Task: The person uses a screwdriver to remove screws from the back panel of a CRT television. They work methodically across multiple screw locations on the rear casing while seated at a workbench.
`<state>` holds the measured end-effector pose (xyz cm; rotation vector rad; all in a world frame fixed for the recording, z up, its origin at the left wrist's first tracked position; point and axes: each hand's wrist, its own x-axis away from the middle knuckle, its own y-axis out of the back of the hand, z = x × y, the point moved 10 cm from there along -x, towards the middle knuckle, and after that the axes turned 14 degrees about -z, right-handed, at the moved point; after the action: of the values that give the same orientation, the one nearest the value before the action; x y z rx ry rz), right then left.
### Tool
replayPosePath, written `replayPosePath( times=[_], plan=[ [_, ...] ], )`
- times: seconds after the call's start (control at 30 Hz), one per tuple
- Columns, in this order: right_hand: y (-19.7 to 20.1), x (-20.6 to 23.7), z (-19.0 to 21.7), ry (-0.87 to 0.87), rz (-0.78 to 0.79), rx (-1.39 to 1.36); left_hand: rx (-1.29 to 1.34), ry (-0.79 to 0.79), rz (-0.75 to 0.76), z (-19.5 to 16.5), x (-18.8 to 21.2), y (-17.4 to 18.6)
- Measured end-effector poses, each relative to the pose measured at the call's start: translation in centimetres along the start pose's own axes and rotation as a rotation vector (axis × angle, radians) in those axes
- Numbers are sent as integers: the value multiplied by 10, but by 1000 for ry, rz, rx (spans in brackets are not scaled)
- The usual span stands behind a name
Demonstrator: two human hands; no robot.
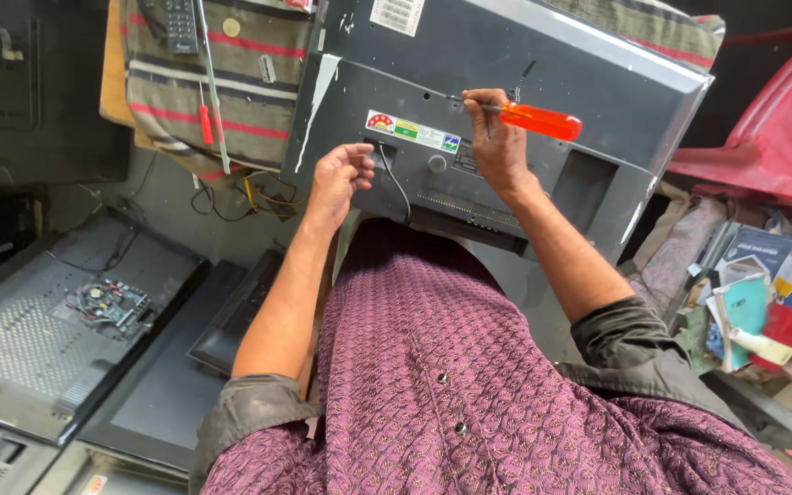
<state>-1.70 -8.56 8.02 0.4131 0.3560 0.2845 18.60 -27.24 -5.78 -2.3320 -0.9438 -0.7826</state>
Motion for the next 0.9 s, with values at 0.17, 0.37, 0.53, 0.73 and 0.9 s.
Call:
replayPosePath(
  times=[0.17, 0.37, 0.53, 0.73, 0.9],
  plan=[
    [-23, -16, 4, 16, 24, 101, -28, 11, 47, -26, -39, -19],
    [-29, -33, 3, -33, 18, 131, -91, 11, 78, -50, -73, -30],
    [-28, -38, 16, -88, -24, 27, -181, 16, 76, -64, -88, -36],
    [-63, -54, 35, 10, 37, 62, -236, 39, 98, -74, -97, -43],
    [-87, -63, 21, -63, 146, 179, -219, 41, 109, -77, -103, -44]
  ],
)
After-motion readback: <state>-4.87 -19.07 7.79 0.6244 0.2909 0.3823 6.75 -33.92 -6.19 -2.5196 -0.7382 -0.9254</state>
